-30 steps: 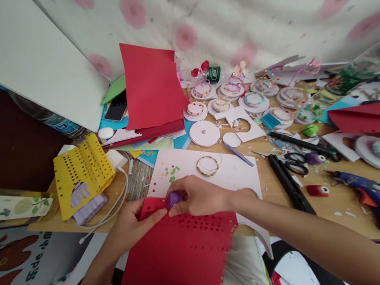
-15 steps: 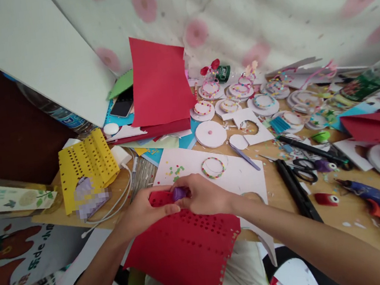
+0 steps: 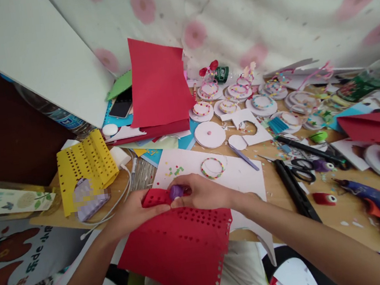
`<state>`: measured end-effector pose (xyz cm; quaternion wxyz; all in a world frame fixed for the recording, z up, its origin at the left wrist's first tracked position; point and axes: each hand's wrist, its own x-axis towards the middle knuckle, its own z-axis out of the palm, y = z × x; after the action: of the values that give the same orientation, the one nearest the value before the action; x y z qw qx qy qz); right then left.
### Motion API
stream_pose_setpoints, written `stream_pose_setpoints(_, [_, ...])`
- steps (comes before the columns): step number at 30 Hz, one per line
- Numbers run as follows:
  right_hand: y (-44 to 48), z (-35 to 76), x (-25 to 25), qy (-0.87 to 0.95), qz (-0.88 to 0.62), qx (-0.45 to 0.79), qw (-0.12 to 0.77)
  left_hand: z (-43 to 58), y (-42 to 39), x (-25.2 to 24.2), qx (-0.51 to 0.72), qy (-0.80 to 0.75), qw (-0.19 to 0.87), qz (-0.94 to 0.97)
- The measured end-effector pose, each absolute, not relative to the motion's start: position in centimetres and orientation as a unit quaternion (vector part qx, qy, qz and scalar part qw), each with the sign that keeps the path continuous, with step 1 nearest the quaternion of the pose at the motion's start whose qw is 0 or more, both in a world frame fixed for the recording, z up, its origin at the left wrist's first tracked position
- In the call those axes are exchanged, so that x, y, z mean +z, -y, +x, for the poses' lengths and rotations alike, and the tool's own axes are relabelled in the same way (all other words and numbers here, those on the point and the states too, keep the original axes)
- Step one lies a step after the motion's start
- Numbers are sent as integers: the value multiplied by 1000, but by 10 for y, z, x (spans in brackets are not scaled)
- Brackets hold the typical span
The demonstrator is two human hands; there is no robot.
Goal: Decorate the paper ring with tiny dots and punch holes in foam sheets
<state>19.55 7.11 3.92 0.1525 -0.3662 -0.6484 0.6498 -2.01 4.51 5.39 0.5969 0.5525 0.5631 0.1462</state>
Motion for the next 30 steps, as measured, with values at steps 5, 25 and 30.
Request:
stream_pose_setpoints(5, [-71, 202, 43, 621, -405, 644, 189, -30, -37, 50, 172, -560, 610, 534])
stream_pose_setpoints(25, [-64, 212, 59, 677, -448, 543, 215, -35, -22, 51, 196, -563, 642, 483])
stream_pose_setpoints(30, [-56, 214, 66, 694, -421, 556, 177, -30, -17, 57, 222, -557, 629, 494])
